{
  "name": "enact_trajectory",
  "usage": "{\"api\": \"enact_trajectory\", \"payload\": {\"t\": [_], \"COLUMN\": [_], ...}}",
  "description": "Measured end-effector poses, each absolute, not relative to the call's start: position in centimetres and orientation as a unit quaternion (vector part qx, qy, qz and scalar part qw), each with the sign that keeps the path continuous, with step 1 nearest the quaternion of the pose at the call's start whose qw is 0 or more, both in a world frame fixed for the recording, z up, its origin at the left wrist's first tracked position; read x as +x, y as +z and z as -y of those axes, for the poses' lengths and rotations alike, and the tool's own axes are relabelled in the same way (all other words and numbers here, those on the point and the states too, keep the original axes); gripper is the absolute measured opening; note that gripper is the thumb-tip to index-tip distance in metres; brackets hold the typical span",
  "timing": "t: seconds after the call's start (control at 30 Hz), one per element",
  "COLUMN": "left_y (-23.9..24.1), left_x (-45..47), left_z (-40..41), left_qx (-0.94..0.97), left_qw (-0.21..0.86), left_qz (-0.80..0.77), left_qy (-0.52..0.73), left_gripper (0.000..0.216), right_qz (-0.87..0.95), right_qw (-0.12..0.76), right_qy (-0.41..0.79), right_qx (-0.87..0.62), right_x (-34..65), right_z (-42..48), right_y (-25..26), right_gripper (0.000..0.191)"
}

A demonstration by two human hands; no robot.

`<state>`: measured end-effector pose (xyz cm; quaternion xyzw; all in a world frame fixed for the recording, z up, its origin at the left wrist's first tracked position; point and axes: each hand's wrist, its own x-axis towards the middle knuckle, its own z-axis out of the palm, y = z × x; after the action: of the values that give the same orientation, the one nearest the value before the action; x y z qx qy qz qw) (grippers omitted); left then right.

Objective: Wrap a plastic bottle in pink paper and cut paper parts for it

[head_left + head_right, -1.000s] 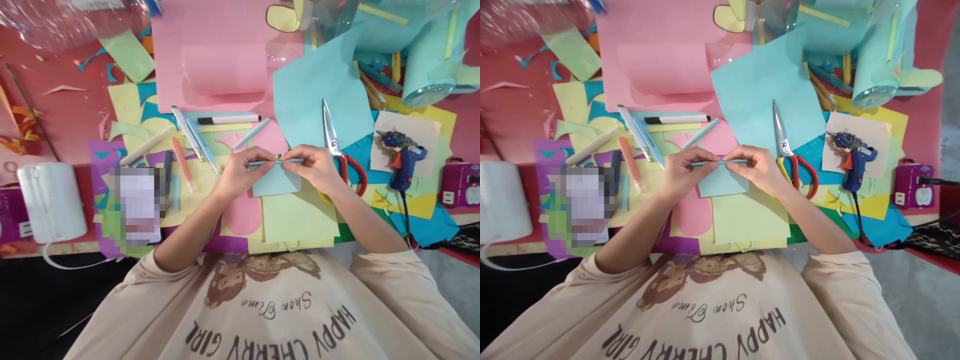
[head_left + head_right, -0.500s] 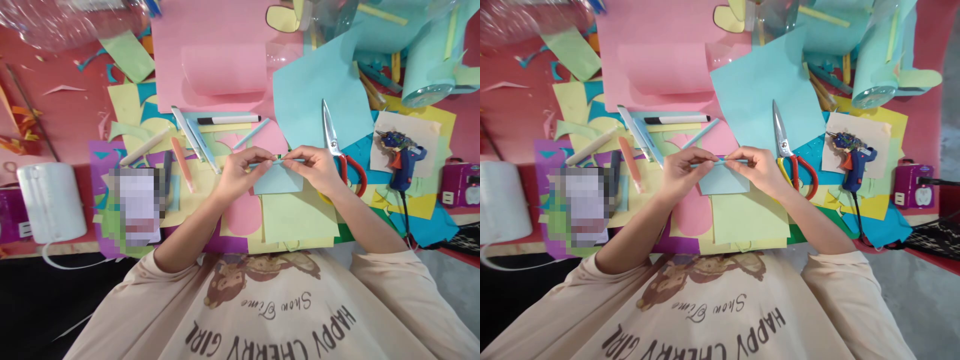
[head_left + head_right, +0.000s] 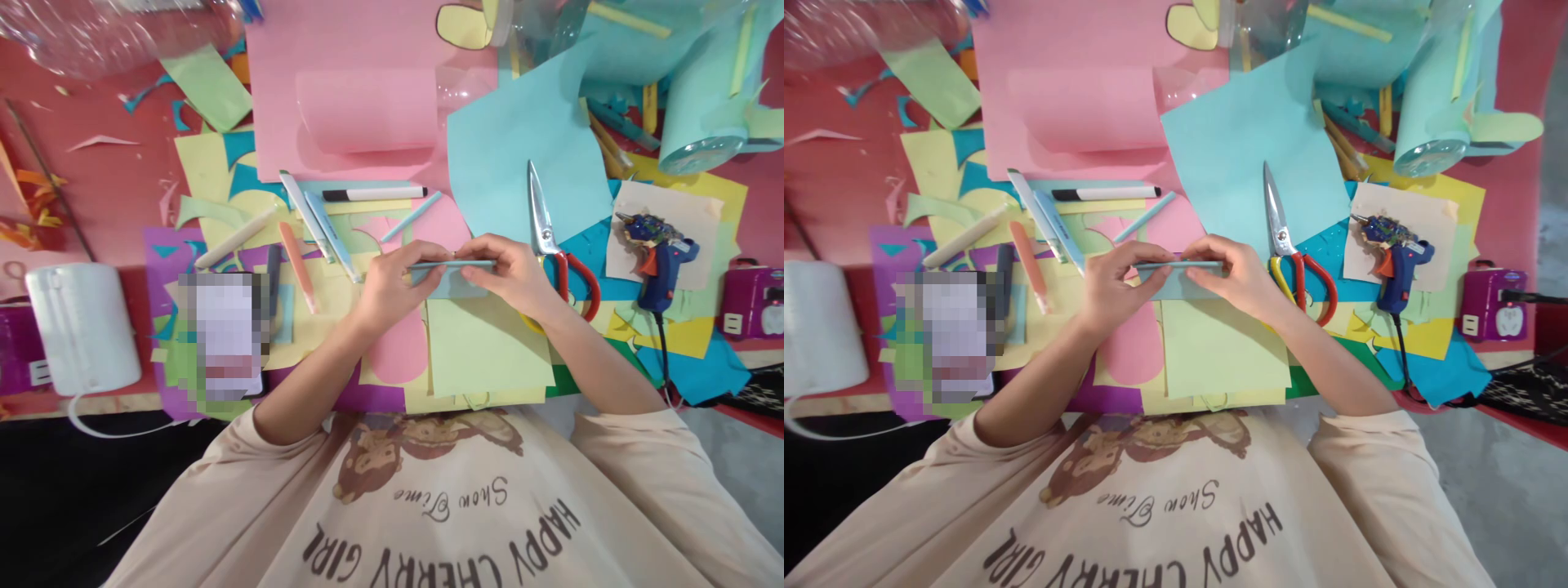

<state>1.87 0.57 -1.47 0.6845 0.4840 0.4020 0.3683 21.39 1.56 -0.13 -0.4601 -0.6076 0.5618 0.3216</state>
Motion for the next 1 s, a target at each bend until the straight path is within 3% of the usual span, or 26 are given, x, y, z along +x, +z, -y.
{"api": "enact_trajectory", "payload": {"t": [0.43, 0.67, 1.0], "left_y": [-1.27, -1.38, -1.41], "left_x": [1.82, 1.88, 1.78], "left_z": [-0.56, -0.64, -0.76], "left_qx": [0.701, 0.693, 0.669], "left_qw": [0.383, 0.389, 0.424], "left_qz": [-0.474, -0.453, -0.454], "left_qy": [0.370, 0.403, 0.409], "left_gripper": [0.022, 0.012, 0.013], "right_qz": [0.609, 0.614, 0.607], "right_qw": [0.349, 0.360, 0.333], "right_qy": [0.543, 0.548, 0.547], "right_qx": [-0.461, -0.441, -0.470], "right_x": [21.24, 21.30, 21.27], "right_z": [-1.22, -1.35, -1.43], "right_y": [0.08, -0.16, -0.07], "right_gripper": [0.016, 0.010, 0.017]}}
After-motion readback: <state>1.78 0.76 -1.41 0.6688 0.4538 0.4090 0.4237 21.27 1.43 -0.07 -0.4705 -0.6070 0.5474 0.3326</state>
